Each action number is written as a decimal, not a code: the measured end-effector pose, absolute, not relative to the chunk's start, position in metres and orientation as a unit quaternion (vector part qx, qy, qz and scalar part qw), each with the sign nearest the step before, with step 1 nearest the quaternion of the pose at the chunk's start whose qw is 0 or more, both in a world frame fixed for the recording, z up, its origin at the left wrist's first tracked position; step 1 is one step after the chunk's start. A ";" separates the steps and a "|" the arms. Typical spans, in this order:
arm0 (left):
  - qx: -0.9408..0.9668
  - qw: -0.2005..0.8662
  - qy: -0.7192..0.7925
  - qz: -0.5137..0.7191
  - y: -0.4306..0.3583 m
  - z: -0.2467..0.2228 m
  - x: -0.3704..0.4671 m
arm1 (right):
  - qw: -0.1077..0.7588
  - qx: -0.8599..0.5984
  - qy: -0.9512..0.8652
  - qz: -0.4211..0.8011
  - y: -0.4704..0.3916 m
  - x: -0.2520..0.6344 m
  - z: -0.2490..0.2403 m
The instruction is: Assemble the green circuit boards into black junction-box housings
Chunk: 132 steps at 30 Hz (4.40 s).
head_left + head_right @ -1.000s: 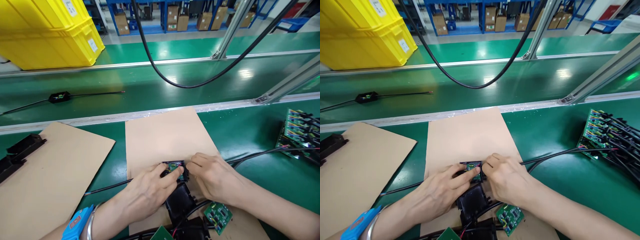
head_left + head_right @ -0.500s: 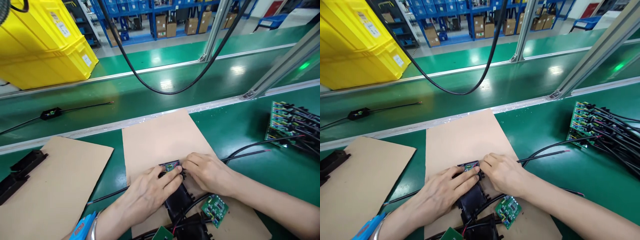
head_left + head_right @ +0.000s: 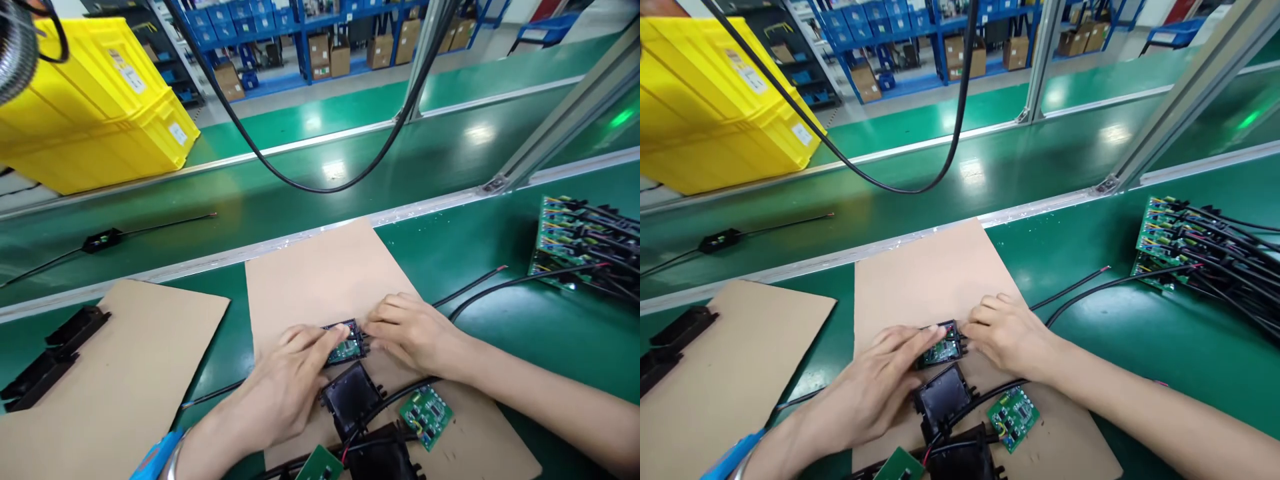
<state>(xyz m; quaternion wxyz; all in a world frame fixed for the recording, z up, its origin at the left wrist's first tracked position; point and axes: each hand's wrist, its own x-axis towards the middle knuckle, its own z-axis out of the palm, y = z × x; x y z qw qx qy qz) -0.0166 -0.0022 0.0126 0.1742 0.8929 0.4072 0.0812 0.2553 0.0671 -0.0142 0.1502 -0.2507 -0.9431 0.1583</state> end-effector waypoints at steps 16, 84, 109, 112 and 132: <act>0.753 -0.074 0.648 0.089 0.143 0.061 -0.067 | 0.219 -0.343 -0.912 -0.044 0.241 0.241 0.064; 0.770 0.292 0.561 0.084 -0.035 0.026 0.008 | 0.005 -0.190 -0.974 0.121 0.039 0.212 0.020; 0.765 0.301 0.568 0.030 -0.038 0.032 -0.008 | 0.034 -0.202 -0.959 0.196 0.032 0.199 0.006; 0.771 0.265 0.579 -0.005 -0.037 0.036 0.003 | 0.024 -0.200 -0.961 0.190 0.033 0.197 0.008; 0.693 0.324 0.644 0.008 -0.023 0.029 0.012 | 0.061 -0.227 -0.947 0.218 0.036 0.201 0.001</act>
